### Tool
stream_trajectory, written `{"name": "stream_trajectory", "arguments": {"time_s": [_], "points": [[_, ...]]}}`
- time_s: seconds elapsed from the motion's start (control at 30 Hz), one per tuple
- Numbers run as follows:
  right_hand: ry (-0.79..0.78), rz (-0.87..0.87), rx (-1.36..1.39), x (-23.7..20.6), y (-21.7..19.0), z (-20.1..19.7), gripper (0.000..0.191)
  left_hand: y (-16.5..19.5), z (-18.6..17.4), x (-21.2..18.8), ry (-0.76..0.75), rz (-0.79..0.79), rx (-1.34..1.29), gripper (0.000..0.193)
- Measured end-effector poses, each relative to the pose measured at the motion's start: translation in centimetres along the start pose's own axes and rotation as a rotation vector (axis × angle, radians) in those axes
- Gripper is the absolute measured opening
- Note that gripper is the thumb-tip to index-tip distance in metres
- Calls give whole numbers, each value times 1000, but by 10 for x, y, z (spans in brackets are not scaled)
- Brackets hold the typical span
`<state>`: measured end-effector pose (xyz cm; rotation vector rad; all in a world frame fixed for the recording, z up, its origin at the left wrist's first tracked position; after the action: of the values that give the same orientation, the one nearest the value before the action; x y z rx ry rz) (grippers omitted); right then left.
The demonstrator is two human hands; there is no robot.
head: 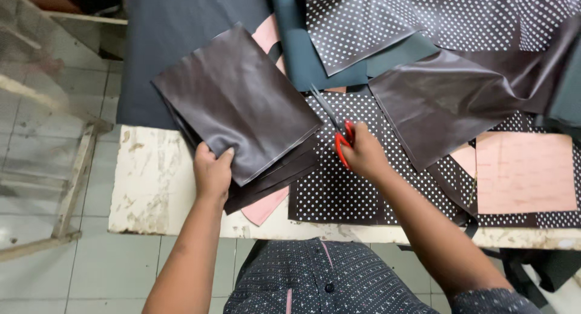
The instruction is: The person uses a pink paper template to cut multiple rectangular pieces from brown leather sheets with red-handled scissors. After cutting, the person stacks the pieces and applies glue along the edges of the stacked leather.
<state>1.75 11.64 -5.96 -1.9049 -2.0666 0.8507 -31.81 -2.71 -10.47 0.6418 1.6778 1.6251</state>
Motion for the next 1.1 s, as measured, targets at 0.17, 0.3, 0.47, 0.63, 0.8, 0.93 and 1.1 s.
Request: {"name": "stream_trajectory", "arguments": {"time_s": [0.17, 0.3, 0.47, 0.63, 0.8, 0.93, 1.1], "points": [[114, 123, -27, -57, 59, -12, 56, 13, -23, -2, 5, 217, 437, 37], [218, 333, 61, -85, 98, -23, 58, 42, -29, -7, 74, 453, 722, 75], [405, 510, 215, -113, 137, -46, 55, 65, 21, -23, -28, 663, 724, 68], [567, 534, 205, -129, 172, -91, 55, 11, 152, -47, -625, 73, 306, 52], [627, 627, 236, -135, 224, -136, 56, -23, 273, -107, -774, -616, -328, 68], [646, 653, 253, -129, 271, -168, 56, -30, 342, -121, -624, -648, -400, 71], [582, 635, 257, -113, 328, -201, 59, -36, 394, -118, -417, -546, -133, 67]]}}
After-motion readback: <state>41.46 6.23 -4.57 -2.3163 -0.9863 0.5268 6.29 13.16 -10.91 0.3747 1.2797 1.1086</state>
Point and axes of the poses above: each hand's wrist, its own x-axis towards the middle knuckle, its own z-axis out of the palm, y = z × x, the point moved 7 cm from there along x, towards the middle knuckle, and after that the axes turned 11 degrees about z, right-handed, at the moved point
